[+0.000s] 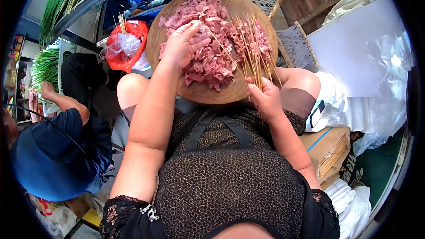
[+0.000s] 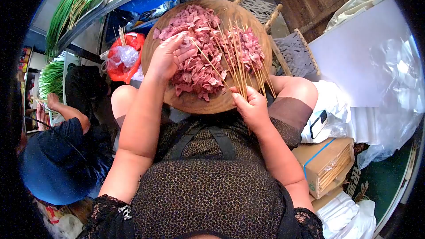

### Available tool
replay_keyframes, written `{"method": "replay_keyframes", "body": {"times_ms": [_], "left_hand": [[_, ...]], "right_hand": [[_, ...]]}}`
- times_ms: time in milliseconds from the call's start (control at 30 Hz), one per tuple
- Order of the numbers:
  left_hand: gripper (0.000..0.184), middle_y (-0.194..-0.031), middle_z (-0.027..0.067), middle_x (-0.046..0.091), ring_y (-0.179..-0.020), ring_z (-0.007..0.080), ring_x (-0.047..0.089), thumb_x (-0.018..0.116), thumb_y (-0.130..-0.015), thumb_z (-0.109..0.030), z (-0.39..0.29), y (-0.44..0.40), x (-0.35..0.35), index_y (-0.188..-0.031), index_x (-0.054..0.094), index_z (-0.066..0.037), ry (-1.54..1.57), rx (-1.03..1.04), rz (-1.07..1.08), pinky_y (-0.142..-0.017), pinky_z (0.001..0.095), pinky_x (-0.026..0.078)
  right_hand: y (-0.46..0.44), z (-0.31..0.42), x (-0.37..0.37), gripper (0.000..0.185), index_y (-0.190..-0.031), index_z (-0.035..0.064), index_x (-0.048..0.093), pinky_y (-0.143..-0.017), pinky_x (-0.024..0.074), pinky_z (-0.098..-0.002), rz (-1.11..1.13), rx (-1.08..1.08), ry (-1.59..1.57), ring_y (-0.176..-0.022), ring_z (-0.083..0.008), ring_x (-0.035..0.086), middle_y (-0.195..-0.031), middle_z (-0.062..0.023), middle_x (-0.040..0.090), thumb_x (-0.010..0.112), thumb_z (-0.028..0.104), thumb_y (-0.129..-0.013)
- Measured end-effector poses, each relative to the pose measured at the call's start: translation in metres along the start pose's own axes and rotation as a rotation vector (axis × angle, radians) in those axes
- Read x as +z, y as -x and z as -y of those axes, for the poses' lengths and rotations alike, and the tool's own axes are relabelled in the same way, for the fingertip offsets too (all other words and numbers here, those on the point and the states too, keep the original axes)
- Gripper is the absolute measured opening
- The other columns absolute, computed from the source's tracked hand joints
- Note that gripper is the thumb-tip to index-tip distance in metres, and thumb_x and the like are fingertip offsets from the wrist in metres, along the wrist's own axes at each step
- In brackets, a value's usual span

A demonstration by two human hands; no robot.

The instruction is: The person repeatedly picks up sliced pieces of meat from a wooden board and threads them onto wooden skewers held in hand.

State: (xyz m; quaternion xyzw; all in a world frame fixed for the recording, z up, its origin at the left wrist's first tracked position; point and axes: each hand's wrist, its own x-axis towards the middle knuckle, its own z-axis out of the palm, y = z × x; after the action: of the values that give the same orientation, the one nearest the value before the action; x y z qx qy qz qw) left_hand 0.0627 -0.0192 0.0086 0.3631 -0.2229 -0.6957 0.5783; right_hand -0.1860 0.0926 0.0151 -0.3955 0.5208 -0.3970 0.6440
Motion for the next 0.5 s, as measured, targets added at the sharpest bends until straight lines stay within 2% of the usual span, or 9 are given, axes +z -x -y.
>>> {"method": "replay_keyframes", "body": {"times_ms": [67, 133, 267, 333, 500], "left_hand": [[0.023, -0.101, 0.0147, 0.06, -0.091, 0.026, 0.062, 0.048, -0.09, -0.012, 0.0019, -0.0022, -0.0029, -0.108, 0.051, 0.002, -0.02, 0.01, 0.014, -0.079, 0.0375, 0.054], [0.016, -0.093, 0.0107, 0.062, -0.087, 0.0238, 0.063, 0.054, -0.088, -0.01, 0.0018, -0.0052, -0.0041, -0.102, 0.054, -0.002, 0.024, -0.001, 0.023, -0.073, 0.0356, 0.055], [0.016, -0.093, 0.0099, 0.062, -0.089, 0.0227, 0.062, 0.053, -0.088, -0.01, 0.003, -0.0054, -0.0044, -0.102, 0.054, -0.002, 0.034, 0.042, -0.002, -0.073, 0.0352, 0.055], [0.025, -0.105, 0.0154, 0.06, -0.095, 0.0251, 0.061, 0.046, -0.092, -0.012, 0.0004, -0.0048, -0.0032, -0.112, 0.049, 0.002, -0.024, 0.044, 0.001, -0.08, 0.0355, 0.053], [0.025, -0.105, 0.0163, 0.06, -0.096, 0.0259, 0.061, 0.045, -0.092, -0.012, 0.0019, -0.005, -0.0026, -0.112, 0.049, 0.002, -0.029, 0.045, 0.023, -0.081, 0.0354, 0.053]], "right_hand": [[0.0014, 0.0012, -0.001, 0.019, -0.103, 0.003, 0.058, -0.05, 0.0338, -0.0159, 0.03, 0.014, 0.04, -0.055, -0.0014, 0.042, -0.071, 0.0046, 0.054, 0.056, 0.011, -0.086], [0.0008, -0.0016, -0.0015, 0.019, -0.103, 0.003, 0.058, -0.05, 0.0341, -0.016, 0.037, 0.019, 0.035, -0.055, -0.0015, 0.042, -0.071, 0.0048, 0.054, 0.056, 0.011, -0.086], [0.0014, -0.0048, 0.0005, 0.019, -0.103, 0.0031, 0.058, -0.05, 0.0347, -0.0159, 0.021, 0.01, 0.077, -0.056, -0.0017, 0.043, -0.071, 0.0049, 0.054, 0.056, 0.011, -0.086], [0.0013, -0.0061, 0.0002, 0.019, -0.103, 0.0031, 0.058, -0.051, 0.0351, -0.0158, 0.021, 0.015, 0.07, -0.056, -0.0017, 0.043, -0.071, 0.0048, 0.054, 0.056, 0.011, -0.086], [0.0016, -0.0056, -0.0006, 0.019, -0.103, 0.0026, 0.058, -0.052, 0.0358, -0.0157, 0.018, 0.027, 0.076, -0.057, -0.0017, 0.044, -0.072, 0.0043, 0.055, 0.056, 0.012, -0.086]]}}
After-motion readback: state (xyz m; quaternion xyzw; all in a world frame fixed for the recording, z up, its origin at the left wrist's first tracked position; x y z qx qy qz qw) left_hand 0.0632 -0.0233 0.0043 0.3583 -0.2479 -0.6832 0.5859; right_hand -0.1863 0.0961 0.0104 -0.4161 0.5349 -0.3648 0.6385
